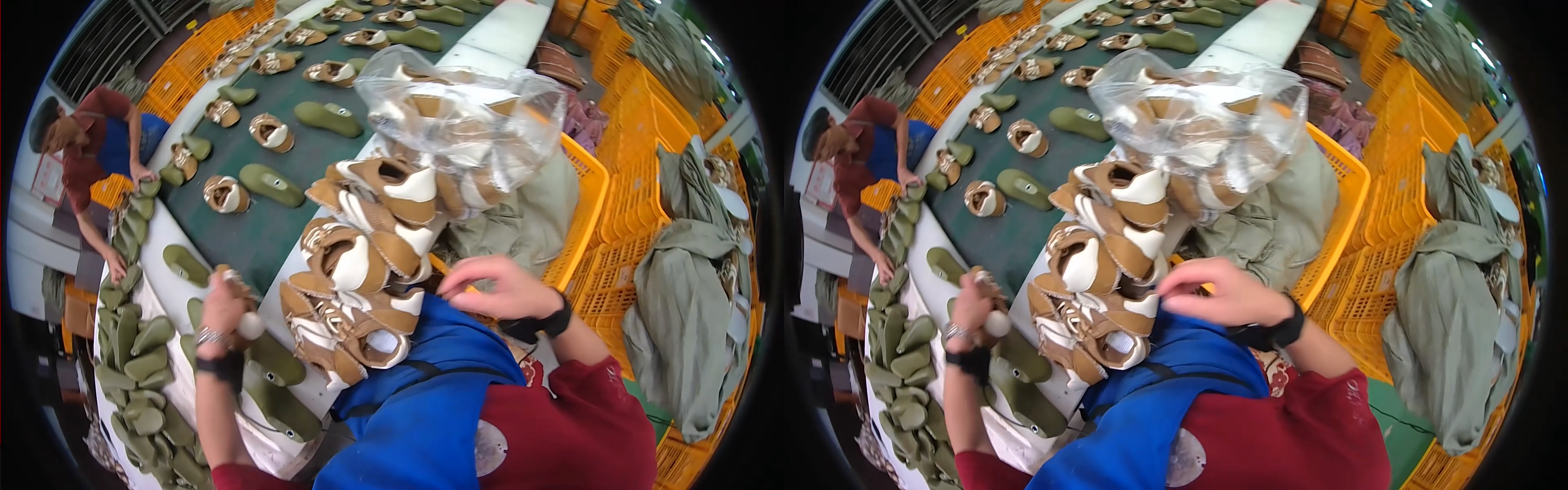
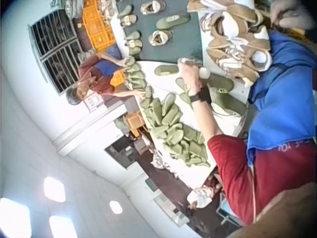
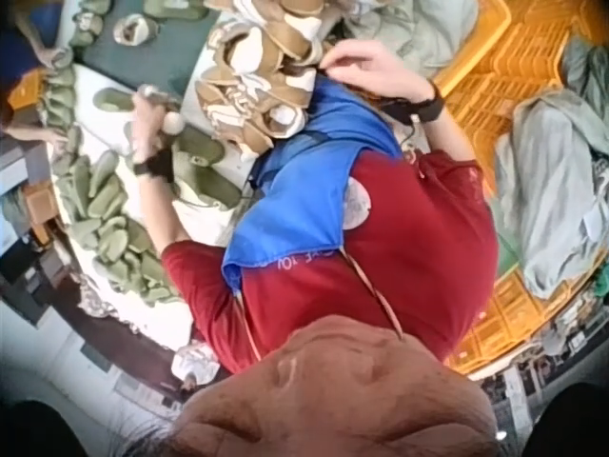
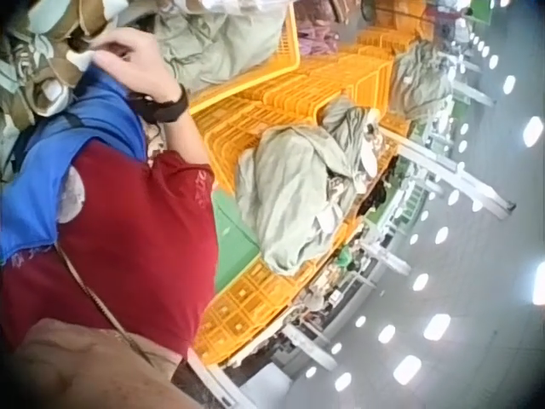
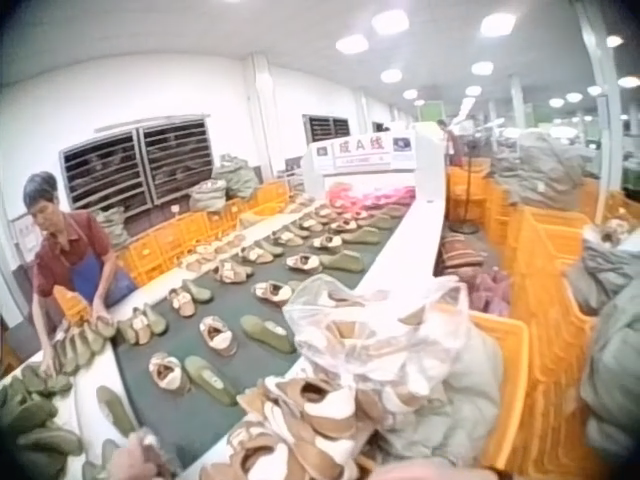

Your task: Organizing shoes and shoe lasts on a conveyor table in a manufacturing facility.

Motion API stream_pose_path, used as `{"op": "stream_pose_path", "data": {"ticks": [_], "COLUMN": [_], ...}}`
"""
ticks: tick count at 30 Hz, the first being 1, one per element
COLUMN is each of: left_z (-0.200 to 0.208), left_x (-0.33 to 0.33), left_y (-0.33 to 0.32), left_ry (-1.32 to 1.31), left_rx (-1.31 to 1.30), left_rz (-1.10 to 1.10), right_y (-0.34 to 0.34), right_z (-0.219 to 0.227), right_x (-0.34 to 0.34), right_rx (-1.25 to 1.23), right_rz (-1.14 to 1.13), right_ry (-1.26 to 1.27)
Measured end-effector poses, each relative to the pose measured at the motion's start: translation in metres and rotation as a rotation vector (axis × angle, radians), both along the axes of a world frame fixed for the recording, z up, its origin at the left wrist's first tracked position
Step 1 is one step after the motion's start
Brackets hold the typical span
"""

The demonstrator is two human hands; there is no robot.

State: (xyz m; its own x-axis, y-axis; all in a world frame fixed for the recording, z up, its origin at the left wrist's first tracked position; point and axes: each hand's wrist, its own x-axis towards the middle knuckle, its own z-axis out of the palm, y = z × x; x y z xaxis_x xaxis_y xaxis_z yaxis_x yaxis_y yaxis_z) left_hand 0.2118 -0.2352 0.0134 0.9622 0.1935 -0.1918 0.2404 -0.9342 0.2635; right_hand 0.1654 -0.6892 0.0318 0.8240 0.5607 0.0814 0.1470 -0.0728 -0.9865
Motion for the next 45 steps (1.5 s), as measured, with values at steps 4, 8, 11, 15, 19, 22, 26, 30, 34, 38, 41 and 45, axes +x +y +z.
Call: {"op": "stream_pose_path", "data": {"ticks": [4,8,11,15,19,22,26,30,34,38,41,45], "left_z": [0.071,0.079,0.052,0.029,0.016,0.03,0.04,0.041,0.044,0.043,0.043,0.045], "left_x": [-0.06,-0.141,-0.164,-0.169,-0.171,-0.147,-0.149,-0.156,-0.158,-0.159,-0.16,-0.156], "left_y": [0.029,-0.029,-0.114,-0.141,-0.111,-0.122,-0.125,-0.124,-0.123,-0.125,-0.122,-0.116], "left_ry": [-0.353,-0.697,-0.803,-0.851,-0.707,-0.764,-0.742,-0.803,-0.839,-0.866,-0.903,-0.834], "left_rx": [-0.236,-0.645,-0.841,-0.85,-0.449,-0.121,-0.12,-0.184,-0.215,-0.191,-0.245,-0.549], "left_rz": [0.054,0.135,0.131,0.278,0.191,0.035,0.09,0.126,0.104,0.073,0.093,0.261], "right_y": [0.07,0.145,0.177,0.194,0.201,0.187,0.188,0.189,0.192,0.19,0.185,0.186], "right_z": [0.005,0.002,0.003,0.002,-0.008,0.006,0.01,0.01,0.018,0.021,0.015,0.021], "right_x": [0.0,0.002,-0.005,-0.008,-0.013,-0.01,-0.013,-0.016,-0.019,-0.016,-0.008,-0.008], "right_rx": [0.14,0.196,0.131,0.042,-0.109,-0.198,-0.099,-0.088,-0.128,-0.167,-0.151,-0.062], "right_rz": [0.133,-0.03,0.029,0.067,-0.05,-0.103,-0.056,0.034,0.041,0.102,0.252,0.341], "right_ry": [-0.19,-0.54,-0.548,-0.631,-0.789,-0.923,-0.829,-0.814,-0.826,-0.863,-0.881,-0.817]}}
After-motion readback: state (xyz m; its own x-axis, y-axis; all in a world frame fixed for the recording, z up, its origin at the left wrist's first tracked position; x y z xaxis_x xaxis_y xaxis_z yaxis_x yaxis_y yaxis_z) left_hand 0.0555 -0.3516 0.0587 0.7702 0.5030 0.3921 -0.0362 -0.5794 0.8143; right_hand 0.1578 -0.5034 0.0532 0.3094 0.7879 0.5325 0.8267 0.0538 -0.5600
